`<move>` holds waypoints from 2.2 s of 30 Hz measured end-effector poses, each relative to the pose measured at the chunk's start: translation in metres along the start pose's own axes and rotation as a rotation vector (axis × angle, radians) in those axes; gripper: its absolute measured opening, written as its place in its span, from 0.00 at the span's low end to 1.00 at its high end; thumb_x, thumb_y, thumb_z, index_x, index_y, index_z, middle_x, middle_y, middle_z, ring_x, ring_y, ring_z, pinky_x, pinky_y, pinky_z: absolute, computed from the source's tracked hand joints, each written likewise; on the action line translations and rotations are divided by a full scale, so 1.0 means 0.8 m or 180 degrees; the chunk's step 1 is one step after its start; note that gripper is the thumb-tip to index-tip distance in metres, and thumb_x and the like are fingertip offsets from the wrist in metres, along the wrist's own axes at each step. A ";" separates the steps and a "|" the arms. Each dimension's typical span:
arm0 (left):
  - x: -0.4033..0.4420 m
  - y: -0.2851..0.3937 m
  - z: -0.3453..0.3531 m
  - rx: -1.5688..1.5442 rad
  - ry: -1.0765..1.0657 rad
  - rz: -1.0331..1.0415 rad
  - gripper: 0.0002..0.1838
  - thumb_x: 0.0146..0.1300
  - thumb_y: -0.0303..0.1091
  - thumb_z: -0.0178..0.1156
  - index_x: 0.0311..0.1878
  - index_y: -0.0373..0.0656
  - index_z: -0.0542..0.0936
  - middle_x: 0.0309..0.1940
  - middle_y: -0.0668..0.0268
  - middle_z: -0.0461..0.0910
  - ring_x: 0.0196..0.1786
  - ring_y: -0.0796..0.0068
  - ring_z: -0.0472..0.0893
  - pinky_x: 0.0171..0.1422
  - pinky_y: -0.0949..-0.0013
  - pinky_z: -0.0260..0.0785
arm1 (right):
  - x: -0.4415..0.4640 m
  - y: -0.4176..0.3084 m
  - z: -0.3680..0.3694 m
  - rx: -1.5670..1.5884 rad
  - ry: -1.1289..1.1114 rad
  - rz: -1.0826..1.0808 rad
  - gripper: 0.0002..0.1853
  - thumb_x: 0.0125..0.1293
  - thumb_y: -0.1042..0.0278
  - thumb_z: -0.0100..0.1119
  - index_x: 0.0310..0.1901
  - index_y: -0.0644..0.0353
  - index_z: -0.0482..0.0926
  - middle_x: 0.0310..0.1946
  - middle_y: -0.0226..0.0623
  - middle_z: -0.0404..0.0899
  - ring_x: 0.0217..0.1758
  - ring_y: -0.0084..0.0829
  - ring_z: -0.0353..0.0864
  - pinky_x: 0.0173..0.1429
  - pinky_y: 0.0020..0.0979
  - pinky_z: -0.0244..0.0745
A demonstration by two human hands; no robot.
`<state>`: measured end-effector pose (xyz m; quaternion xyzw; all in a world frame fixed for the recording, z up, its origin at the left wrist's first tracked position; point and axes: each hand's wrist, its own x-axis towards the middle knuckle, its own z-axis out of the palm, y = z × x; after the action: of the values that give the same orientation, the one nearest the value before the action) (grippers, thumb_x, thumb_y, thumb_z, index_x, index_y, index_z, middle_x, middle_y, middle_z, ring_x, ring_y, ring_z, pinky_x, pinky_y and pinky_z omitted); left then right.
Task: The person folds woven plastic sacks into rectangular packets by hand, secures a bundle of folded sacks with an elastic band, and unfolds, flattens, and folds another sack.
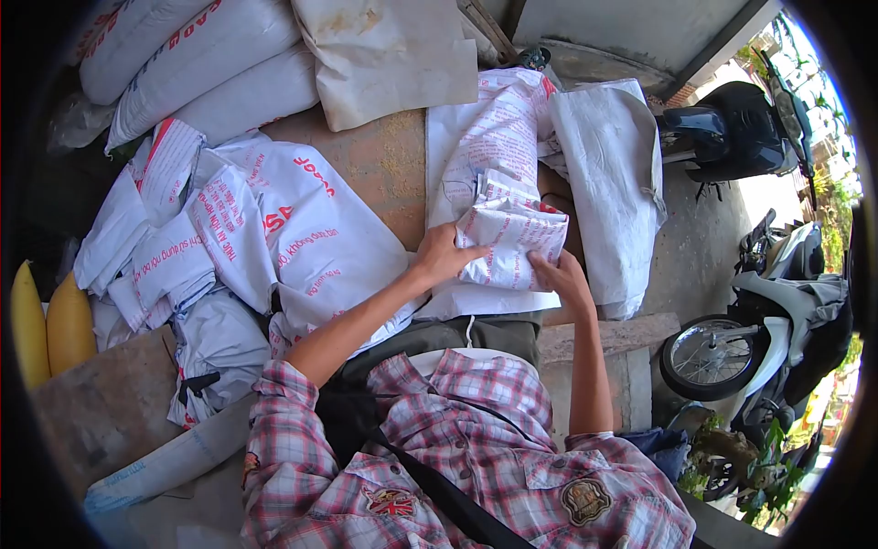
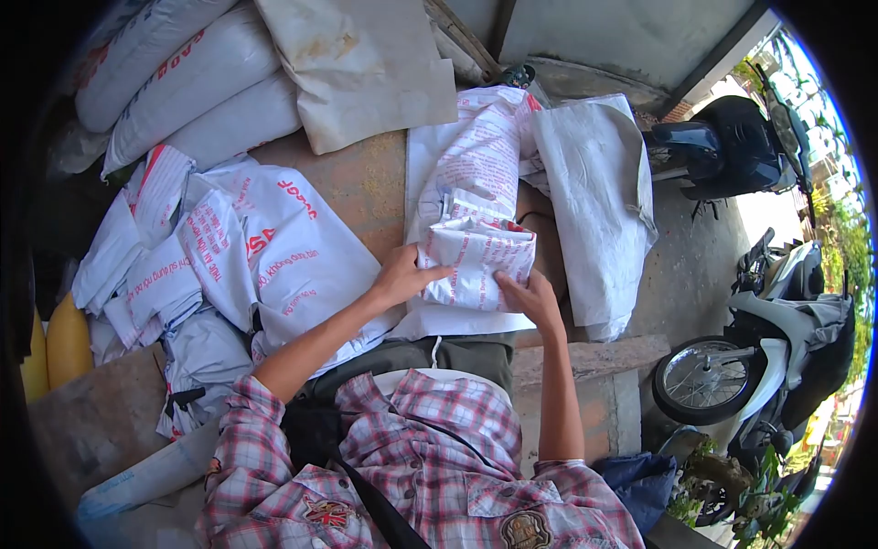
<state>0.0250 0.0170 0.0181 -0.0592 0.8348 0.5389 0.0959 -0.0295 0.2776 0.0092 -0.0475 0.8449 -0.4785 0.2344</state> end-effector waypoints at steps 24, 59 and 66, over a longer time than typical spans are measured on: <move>-0.040 -0.046 -0.031 -0.2651 -0.0393 -0.0999 0.24 0.50 0.27 0.72 0.53 0.38 0.80 0.47 0.64 0.83 0.51 0.73 0.80 0.57 0.69 0.69 | -0.021 -0.041 0.054 0.2804 -0.0620 0.0234 0.18 0.55 0.80 0.61 0.49 0.70 0.77 0.41 0.40 0.83 0.39 0.32 0.85 0.47 0.34 0.80; -0.286 -0.279 -0.436 -0.5640 0.4413 0.0746 0.50 0.59 0.41 0.66 0.73 0.41 0.41 0.65 0.51 0.61 0.60 0.51 0.73 0.62 0.47 0.71 | -0.033 -0.021 0.065 0.2193 -0.1048 -0.0139 0.26 0.68 0.66 0.53 0.65 0.68 0.65 0.51 0.47 0.78 0.46 0.33 0.82 0.49 0.29 0.77; -0.279 -0.277 -0.369 -0.5837 0.2628 0.0583 0.12 0.65 0.29 0.58 0.49 0.34 0.76 0.46 0.60 0.80 0.50 0.66 0.79 0.58 0.61 0.71 | -0.029 -0.018 -0.004 0.2049 -0.1054 -0.0554 0.26 0.68 0.68 0.55 0.66 0.66 0.64 0.53 0.44 0.78 0.50 0.31 0.80 0.53 0.31 0.75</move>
<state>0.2593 -0.3443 -0.0104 -0.2277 0.0677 0.9155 -0.3248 -0.0126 0.2796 0.0307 -0.1198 0.5947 -0.7236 0.3293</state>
